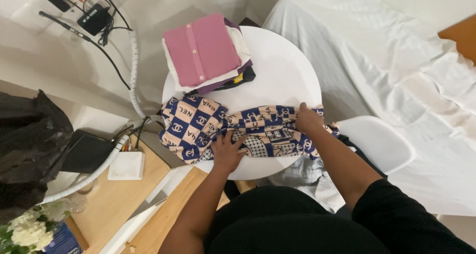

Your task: The person folds a pink shirt and places it on a stack of clothes on a white table. They then unfold, smooth, and refold a patterned blue and beige shirt, placing it on the table.

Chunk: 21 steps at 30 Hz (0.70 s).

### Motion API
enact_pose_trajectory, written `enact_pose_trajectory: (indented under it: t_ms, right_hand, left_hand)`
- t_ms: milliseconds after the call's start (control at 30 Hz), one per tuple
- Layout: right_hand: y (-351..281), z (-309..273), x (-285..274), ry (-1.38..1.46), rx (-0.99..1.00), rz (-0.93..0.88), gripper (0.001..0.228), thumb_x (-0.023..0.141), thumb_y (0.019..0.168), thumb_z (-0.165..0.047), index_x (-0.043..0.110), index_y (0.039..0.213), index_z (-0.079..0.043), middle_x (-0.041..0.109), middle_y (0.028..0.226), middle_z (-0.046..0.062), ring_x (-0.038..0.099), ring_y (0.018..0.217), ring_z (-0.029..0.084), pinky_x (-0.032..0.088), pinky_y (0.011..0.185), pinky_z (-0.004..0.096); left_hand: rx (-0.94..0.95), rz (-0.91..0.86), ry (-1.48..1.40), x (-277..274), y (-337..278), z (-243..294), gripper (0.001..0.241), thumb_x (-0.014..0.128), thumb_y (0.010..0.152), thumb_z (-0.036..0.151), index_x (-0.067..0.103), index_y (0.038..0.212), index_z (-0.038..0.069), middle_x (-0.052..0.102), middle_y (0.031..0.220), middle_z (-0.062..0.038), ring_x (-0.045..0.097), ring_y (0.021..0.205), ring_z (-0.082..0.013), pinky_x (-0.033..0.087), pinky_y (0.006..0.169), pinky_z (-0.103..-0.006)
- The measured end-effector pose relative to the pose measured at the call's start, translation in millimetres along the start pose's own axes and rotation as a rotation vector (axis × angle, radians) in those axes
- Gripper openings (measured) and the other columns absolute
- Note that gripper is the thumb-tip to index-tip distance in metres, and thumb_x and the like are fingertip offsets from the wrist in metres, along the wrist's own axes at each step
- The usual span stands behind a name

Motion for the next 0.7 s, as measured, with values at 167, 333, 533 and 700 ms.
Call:
enact_pose_trajectory:
  t_ms: [167, 333, 533, 700]
  right_hand:
    - [51, -5, 36, 0.123, -0.144, 0.162, 0.025, 0.06, 0.099, -0.021, 0.064, 0.12, -0.009, 0.073, 0.115, 0.023, 0.07, 0.108, 0.041, 0.055, 0.091, 0.052]
    - [19, -62, -6, 0.384, -0.368, 0.309, 0.026, 0.062, 0.102, -0.026, 0.065, 0.122, -0.01, 0.073, 0.116, 0.022, 0.068, 0.109, 0.041, 0.054, 0.095, 0.05]
    - [-21, -87, -1, 0.221, -0.578, 0.402, 0.073, 0.08, 0.078, -0.018, 0.051, 0.144, -0.013, 0.044, 0.151, 0.016, 0.035, 0.143, 0.042, 0.028, 0.109, 0.065]
    - [-11, -50, 9, 0.315, -0.229, 0.483, 0.063, 0.077, 0.081, -0.013, 0.054, 0.139, -0.014, 0.045, 0.147, 0.019, 0.042, 0.135, 0.037, 0.039, 0.111, 0.055]
  left_hand:
    - [-0.146, -0.013, 0.024, -19, 3, -19, 0.064, 0.065, 0.096, 0.041, 0.036, 0.153, 0.045, 0.02, 0.166, -0.004, 0.019, 0.149, -0.0424, 0.014, 0.107, -0.083]
    - [-0.351, 0.009, 0.039, -27, 14, -54, 0.069, 0.061, 0.097, 0.031, 0.029, 0.157, 0.04, 0.012, 0.169, -0.002, 0.011, 0.153, -0.0431, 0.008, 0.115, -0.0758]
    - [-0.473, 0.157, -0.031, -17, 26, -68, 0.076, 0.06, 0.093, 0.014, 0.029, 0.161, 0.027, 0.009, 0.172, -0.01, 0.004, 0.155, -0.0444, 0.009, 0.121, -0.0635]
    - [-0.184, 0.104, -0.047, -25, 33, -14, 0.067, 0.068, 0.089, 0.014, 0.045, 0.151, 0.022, 0.022, 0.165, -0.015, 0.016, 0.15, -0.0442, 0.017, 0.121, -0.0607]
Point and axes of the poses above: each hand's wrist, its own y-axis towards the middle knuckle, its own x-axis out of the palm, z = x × y, the point moved 4 cm from there along y, towards the middle knuckle
